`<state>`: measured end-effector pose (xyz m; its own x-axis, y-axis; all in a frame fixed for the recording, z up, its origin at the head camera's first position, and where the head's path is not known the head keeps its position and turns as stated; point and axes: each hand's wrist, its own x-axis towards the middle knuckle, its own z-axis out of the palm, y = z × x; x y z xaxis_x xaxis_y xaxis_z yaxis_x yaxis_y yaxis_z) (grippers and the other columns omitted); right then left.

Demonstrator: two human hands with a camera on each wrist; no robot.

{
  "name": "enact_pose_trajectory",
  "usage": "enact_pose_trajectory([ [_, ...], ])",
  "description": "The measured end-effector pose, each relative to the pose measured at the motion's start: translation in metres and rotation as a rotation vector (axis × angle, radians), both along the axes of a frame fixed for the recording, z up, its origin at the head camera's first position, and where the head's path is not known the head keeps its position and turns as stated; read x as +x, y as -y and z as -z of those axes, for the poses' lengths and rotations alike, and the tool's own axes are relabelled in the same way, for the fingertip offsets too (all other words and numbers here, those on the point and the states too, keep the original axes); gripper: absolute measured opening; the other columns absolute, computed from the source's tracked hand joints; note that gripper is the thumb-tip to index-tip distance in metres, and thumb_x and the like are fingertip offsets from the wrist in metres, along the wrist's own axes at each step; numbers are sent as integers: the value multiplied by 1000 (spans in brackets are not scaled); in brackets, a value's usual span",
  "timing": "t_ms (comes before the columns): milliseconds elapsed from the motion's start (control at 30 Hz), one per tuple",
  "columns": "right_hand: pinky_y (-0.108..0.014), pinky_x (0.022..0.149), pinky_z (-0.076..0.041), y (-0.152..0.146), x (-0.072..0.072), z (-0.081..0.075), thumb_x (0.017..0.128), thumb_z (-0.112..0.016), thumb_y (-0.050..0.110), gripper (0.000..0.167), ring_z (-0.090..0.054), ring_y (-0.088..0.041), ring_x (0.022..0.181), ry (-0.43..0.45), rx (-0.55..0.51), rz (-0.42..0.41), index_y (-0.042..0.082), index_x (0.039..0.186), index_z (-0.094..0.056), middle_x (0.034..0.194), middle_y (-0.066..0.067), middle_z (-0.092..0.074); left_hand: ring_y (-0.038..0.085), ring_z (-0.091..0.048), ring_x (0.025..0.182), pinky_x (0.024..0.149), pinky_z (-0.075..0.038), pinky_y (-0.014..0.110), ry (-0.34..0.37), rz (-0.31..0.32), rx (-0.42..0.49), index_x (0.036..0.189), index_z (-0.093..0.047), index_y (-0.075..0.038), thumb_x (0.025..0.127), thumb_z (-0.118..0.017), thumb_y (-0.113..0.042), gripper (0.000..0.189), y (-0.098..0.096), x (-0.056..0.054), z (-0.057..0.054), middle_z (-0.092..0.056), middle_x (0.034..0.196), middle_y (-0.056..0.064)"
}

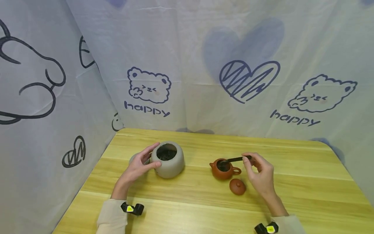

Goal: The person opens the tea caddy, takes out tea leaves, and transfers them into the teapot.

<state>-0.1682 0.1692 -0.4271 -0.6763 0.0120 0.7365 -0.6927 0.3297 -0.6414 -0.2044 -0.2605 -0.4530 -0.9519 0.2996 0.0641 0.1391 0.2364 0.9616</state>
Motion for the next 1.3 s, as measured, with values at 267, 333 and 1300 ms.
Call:
enact_pose_trajectory([
  [267, -13, 65, -54, 1, -6, 7, 89, -60, -24, 16, -62, -4, 72, 56, -137, -6, -17, 100, -68, 78, -15, -66, 32, -31, 151, 123, -28, 44, -16, 0, 2, 158, -41, -18, 94, -77, -12, 74, -1, 1, 1, -37, 163, 8],
  [333, -14, 61, -53, 2, -10, 12, 91, -61, -21, 16, -61, -9, 68, 64, -151, -2, -15, 102, -70, 77, -19, -65, 31, -31, 151, 123, -27, 44, -20, -1, -1, 159, -41, -17, 94, -77, -13, 74, 0, 1, 2, -36, 163, 8],
  [1300, -24, 68, -60, 115, -45, -11, 98, -64, -6, 9, -66, -14, 71, 156, -182, -128, -9, 104, -71, 84, -22, -69, 30, -32, 150, 122, -27, 41, -44, 8, 11, 158, -42, -17, 94, -77, -11, 74, 1, 0, 7, -37, 163, 8],
])
